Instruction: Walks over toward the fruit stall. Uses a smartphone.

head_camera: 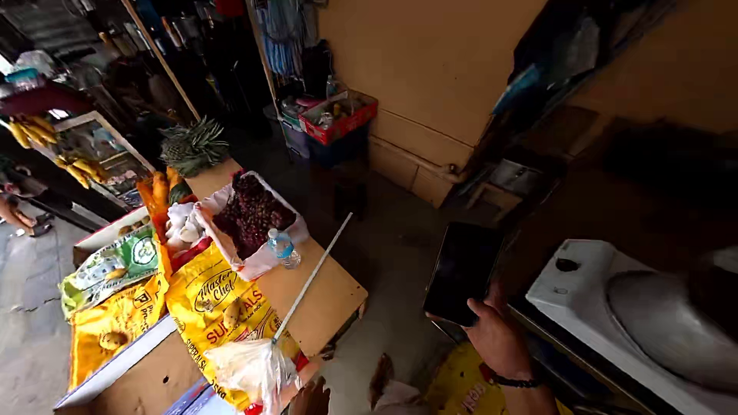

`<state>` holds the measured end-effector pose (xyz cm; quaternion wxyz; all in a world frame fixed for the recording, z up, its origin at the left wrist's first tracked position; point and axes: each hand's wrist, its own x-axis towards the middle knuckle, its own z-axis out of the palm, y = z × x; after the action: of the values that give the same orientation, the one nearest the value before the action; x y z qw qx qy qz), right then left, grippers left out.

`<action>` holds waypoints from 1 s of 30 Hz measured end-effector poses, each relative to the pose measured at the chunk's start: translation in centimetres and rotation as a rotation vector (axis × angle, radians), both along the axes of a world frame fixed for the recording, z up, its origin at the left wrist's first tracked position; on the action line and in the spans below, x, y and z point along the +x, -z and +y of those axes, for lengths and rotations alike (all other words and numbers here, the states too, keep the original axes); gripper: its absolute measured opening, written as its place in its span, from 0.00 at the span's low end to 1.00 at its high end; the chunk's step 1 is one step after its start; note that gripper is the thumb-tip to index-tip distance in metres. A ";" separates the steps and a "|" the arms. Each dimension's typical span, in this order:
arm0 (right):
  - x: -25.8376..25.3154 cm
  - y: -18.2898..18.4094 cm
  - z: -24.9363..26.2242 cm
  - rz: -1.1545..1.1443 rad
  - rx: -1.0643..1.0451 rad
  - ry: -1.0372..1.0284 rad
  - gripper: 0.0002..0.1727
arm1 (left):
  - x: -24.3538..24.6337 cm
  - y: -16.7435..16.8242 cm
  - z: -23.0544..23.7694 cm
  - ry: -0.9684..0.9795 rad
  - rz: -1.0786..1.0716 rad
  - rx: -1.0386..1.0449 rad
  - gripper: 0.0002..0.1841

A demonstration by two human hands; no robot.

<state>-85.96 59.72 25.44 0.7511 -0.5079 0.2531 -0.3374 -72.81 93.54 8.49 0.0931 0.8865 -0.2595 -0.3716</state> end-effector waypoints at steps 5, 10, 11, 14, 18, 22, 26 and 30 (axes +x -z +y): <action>-0.1 -0.6 -8.4 0.100 0.057 0.085 0.51 | 10.3 -5.4 -20.8 0.355 -0.099 -0.525 0.12; 3.4 0.7 -13.6 0.144 0.168 0.175 0.44 | 16.1 -5.1 -31.8 0.557 -0.005 -0.404 0.13; 4.3 0.9 -14.7 0.162 0.206 0.203 0.42 | 17.1 -4.2 -33.5 0.562 0.013 -0.313 0.14; 7.3 2.4 -18.7 0.172 0.303 0.305 0.39 | 20.0 -0.8 -38.2 0.508 0.059 -0.120 0.19; 12.5 4.7 -25.5 0.217 0.362 0.440 0.38 | 25.2 4.4 -45.1 0.387 0.035 -0.052 0.22; 18.3 6.8 -34.7 0.254 0.285 0.458 0.37 | 32.4 9.9 -51.0 0.020 -0.393 -0.192 0.36; 27.7 5.2 -44.2 0.247 0.207 0.254 0.30 | 39.1 13.9 -51.1 -0.282 -0.271 0.090 0.43; 42.6 2.1 -47.6 0.393 0.151 0.032 0.16 | 41.2 13.0 -47.4 -0.298 0.107 0.112 0.25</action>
<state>-43.41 12.16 23.31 0.7177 -0.5021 0.4274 -0.2237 -31.61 46.11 -4.49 0.1113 0.8979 -0.0986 -0.4144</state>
